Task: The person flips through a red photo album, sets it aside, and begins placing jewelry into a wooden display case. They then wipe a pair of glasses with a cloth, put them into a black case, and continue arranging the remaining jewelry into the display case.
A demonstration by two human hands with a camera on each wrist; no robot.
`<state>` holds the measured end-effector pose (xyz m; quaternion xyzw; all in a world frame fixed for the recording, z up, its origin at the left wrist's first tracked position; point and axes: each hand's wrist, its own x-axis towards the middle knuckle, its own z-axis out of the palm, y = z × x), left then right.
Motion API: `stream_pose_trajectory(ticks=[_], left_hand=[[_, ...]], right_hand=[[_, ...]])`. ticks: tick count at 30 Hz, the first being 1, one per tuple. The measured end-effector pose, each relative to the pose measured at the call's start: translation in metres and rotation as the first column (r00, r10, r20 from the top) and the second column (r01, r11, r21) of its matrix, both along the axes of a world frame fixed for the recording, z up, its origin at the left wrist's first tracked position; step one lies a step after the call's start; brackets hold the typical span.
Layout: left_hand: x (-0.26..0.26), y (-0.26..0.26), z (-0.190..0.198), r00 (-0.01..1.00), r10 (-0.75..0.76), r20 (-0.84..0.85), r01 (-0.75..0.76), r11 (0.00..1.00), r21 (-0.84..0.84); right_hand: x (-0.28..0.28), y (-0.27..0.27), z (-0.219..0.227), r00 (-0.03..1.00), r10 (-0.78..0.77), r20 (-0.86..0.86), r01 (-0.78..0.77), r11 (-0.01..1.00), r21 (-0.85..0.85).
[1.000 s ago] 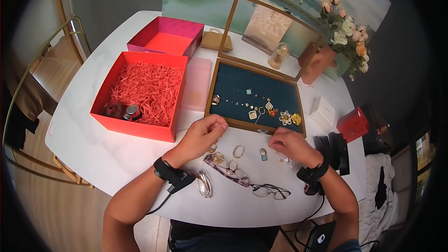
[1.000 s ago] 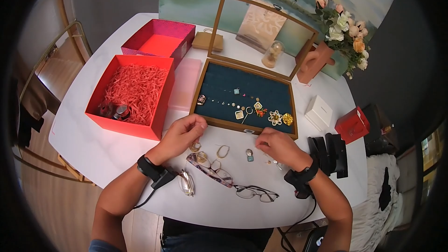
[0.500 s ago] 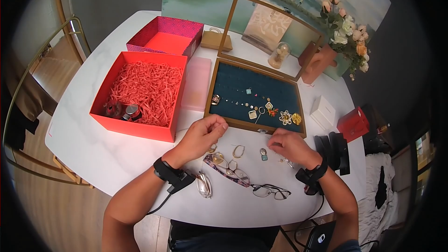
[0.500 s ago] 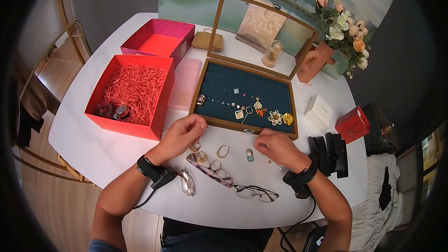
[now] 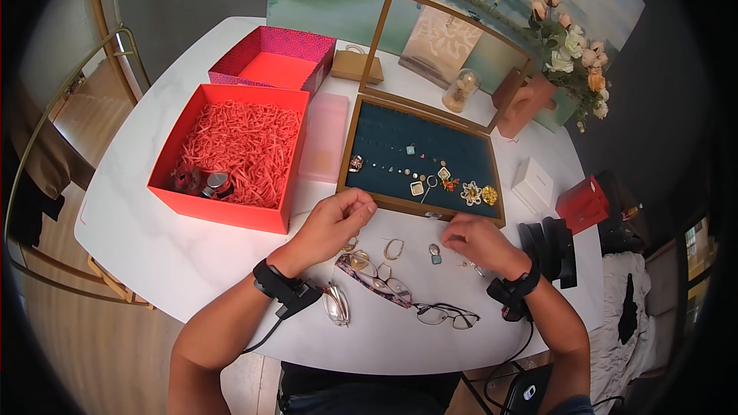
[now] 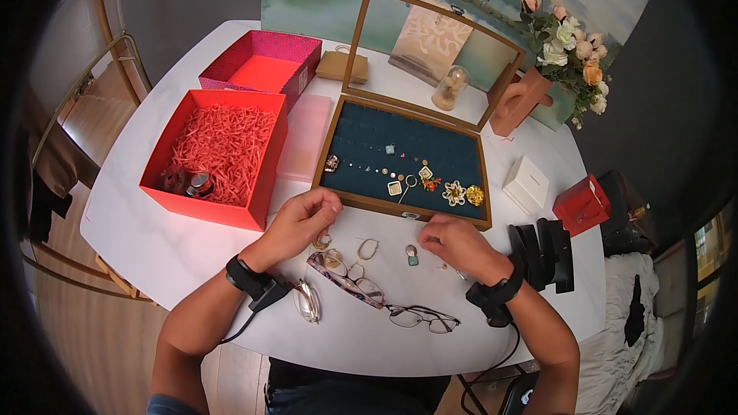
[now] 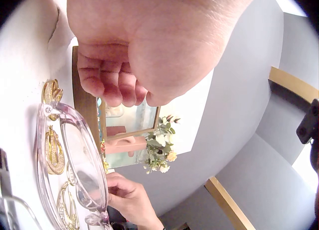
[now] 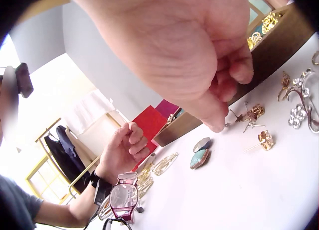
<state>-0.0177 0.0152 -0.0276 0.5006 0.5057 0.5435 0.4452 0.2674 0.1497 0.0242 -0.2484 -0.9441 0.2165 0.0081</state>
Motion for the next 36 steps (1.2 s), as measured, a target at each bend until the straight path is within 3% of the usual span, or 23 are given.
stream_pose_trajectory(ticks=[2, 11, 27, 29, 30, 32, 36], left_hand=[[0.000, 0.000, 0.000, 1.000, -0.004, 0.005, 0.004, 1.000, 0.003], [0.001, 0.000, 0.001, 1.000, -0.004, -0.006, 0.004, 1.000, 0.006], [0.001, 0.000, 0.000, 1.000, -0.009, 0.012, 0.009, 1.000, 0.009], [0.001, -0.001, 0.002, 1.000, -0.008, 0.013, 0.008, 1.000, 0.011], [0.000, -0.002, 0.004, 1.000, -0.025, -0.016, 0.025, 1.000, -0.019], [-0.001, -0.001, 0.005, 0.998, -0.045, -0.047, 0.042, 0.998, -0.047], [-0.002, -0.001, 0.005, 0.999, -0.044, -0.024, 0.043, 0.998, -0.043]], right_hand=[[-0.004, -0.007, 0.007, 0.994, -0.110, 0.009, 0.111, 0.993, -0.028], [0.001, -0.004, 0.002, 0.999, -0.054, 0.002, 0.054, 0.997, 0.051], [-0.003, -0.011, 0.010, 0.995, -0.095, 0.026, 0.093, 0.993, 0.067], [-0.006, -0.014, 0.020, 0.970, -0.218, -0.109, 0.189, 0.955, -0.229], [-0.006, -0.012, 0.021, 0.969, -0.221, -0.109, 0.192, 0.954, -0.229], [-0.007, -0.007, 0.025, 0.950, -0.272, -0.155, 0.192, 0.898, -0.397], [-0.005, 0.017, 0.019, 0.911, -0.320, -0.259, 0.168, 0.863, -0.476]])
